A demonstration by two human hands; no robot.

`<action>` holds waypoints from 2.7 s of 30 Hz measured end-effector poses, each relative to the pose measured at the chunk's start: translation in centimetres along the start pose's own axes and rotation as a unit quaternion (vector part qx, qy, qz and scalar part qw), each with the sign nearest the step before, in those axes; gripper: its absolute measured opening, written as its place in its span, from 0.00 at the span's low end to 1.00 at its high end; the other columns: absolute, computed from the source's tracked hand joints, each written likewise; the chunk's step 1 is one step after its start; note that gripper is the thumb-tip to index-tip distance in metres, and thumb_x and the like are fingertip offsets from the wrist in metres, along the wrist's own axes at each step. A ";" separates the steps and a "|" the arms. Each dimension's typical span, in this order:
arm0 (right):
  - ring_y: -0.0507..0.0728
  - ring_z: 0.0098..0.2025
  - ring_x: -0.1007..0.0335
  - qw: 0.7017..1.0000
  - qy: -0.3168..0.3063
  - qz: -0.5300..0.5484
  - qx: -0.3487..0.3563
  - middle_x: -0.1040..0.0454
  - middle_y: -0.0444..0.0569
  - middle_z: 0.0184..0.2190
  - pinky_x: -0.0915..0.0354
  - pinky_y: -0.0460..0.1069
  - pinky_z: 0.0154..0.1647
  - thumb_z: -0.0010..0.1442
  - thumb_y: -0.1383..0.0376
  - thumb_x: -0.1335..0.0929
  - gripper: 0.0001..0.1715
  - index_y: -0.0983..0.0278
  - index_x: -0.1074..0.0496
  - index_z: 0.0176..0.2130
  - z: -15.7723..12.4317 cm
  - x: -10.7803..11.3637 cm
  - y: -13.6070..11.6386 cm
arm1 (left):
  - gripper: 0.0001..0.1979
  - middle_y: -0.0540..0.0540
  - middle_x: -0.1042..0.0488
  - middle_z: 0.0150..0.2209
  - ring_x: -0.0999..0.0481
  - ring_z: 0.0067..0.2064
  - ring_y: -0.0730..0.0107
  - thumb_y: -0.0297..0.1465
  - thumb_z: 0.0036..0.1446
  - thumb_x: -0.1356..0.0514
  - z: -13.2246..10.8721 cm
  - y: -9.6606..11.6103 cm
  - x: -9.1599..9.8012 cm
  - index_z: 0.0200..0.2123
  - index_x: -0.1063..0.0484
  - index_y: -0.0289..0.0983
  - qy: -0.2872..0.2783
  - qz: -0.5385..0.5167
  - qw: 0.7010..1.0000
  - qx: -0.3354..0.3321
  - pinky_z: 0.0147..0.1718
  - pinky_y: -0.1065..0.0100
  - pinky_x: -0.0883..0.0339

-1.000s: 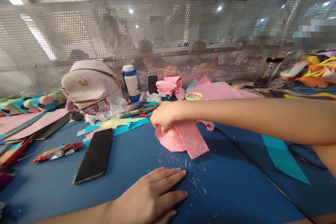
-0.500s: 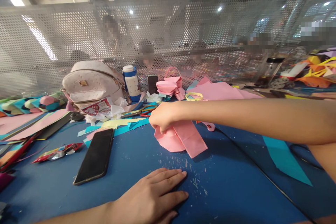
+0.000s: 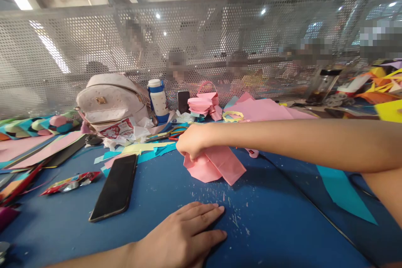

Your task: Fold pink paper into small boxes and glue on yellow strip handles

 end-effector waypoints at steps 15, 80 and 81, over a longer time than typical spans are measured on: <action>0.58 0.29 0.31 1.000 -0.019 -0.014 0.002 0.22 0.52 0.31 0.44 0.49 0.25 0.54 0.69 0.31 0.10 0.65 0.21 0.37 0.5 0.2 -0.7 | 0.19 0.38 0.37 0.64 0.32 0.62 0.56 0.31 0.64 0.49 0.0 -0.1 0.1 0.57 0.35 0.36 0.000 0.003 1.000 0.008 0.58 0.59 0.36; 0.51 0.28 0.40 0.749 0.437 0.489 -0.092 0.38 0.42 0.26 0.43 0.45 0.26 0.63 0.53 0.35 0.17 0.63 0.38 0.30 -10.2 -2.6 4.3 | 0.14 0.44 0.28 0.47 0.27 0.49 0.64 0.33 0.59 0.38 -3.2 -10.8 11.4 0.48 0.33 0.40 0.422 -0.303 0.802 0.296 0.46 0.66 0.32; 0.51 0.28 0.40 0.727 0.446 0.515 -0.085 0.38 0.42 0.26 0.42 0.45 0.26 0.63 0.54 0.35 0.17 0.63 0.37 0.30 -10.1 -3.4 3.9 | 0.11 0.44 0.25 0.44 0.25 0.45 0.65 0.34 0.60 0.38 -2.9 -11.2 10.8 0.45 0.30 0.39 0.401 -0.333 0.796 0.308 0.44 0.67 0.30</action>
Point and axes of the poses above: each hand's wrist, its own z-axis towards the middle knuckle, its own x-axis out of the back of the hand, y = z × x, the point moved 10 cm from there along z, towards the middle knuckle
